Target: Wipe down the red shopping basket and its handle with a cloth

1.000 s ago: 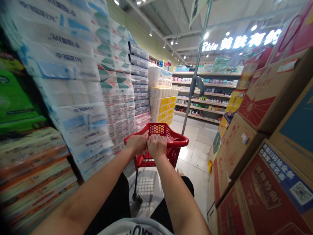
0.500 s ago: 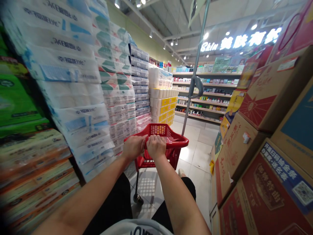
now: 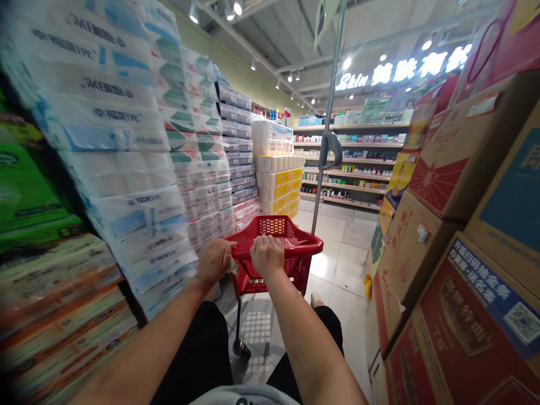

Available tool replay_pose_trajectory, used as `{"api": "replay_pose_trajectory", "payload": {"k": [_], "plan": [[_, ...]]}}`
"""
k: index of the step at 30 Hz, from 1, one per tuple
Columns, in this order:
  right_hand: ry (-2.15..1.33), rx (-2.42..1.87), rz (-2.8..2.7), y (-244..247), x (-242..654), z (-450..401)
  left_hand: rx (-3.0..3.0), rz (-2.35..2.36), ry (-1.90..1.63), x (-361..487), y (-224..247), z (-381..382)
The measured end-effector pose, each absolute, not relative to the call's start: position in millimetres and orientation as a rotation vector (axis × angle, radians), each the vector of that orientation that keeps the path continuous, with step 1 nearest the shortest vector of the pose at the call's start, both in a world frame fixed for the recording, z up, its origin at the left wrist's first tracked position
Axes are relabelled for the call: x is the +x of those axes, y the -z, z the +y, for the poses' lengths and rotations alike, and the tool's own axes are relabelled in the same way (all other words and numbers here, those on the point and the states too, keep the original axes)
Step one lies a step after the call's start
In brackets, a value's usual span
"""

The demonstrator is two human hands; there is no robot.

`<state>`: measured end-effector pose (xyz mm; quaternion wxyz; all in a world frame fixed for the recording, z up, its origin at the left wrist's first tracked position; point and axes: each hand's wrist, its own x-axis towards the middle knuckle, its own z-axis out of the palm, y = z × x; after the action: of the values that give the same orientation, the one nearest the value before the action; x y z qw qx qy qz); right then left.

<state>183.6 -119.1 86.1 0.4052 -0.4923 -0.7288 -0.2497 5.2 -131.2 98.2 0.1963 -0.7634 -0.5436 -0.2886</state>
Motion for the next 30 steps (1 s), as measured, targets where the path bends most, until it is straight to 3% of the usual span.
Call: {"api": "replay_pose_trajectory", "payload": {"k": [3,8,14,20,25,30], "plan": [[0.619,-1.241,-1.838,-87,183,-119,-2.078,-1.796,0.605,5,-109,-124],[0.615,-1.26,-1.823,-87,186,-122,-2.248,-1.807,0.366,14,-132,-113],[0.615,-1.248,-1.827,-88,193,-123,-2.072,-1.54,0.711,24,-102,-138],[0.603,-1.266,-1.817,-87,197,-121,-2.087,-1.783,0.391,40,-115,-129],[0.634,-1.259,-1.849,-89,200,-120,-2.07,-1.666,0.524,41,-116,-131],[0.651,-1.178,-1.998,-95,222,-117,-2.266,-1.817,0.286,32,-131,-116]]}}
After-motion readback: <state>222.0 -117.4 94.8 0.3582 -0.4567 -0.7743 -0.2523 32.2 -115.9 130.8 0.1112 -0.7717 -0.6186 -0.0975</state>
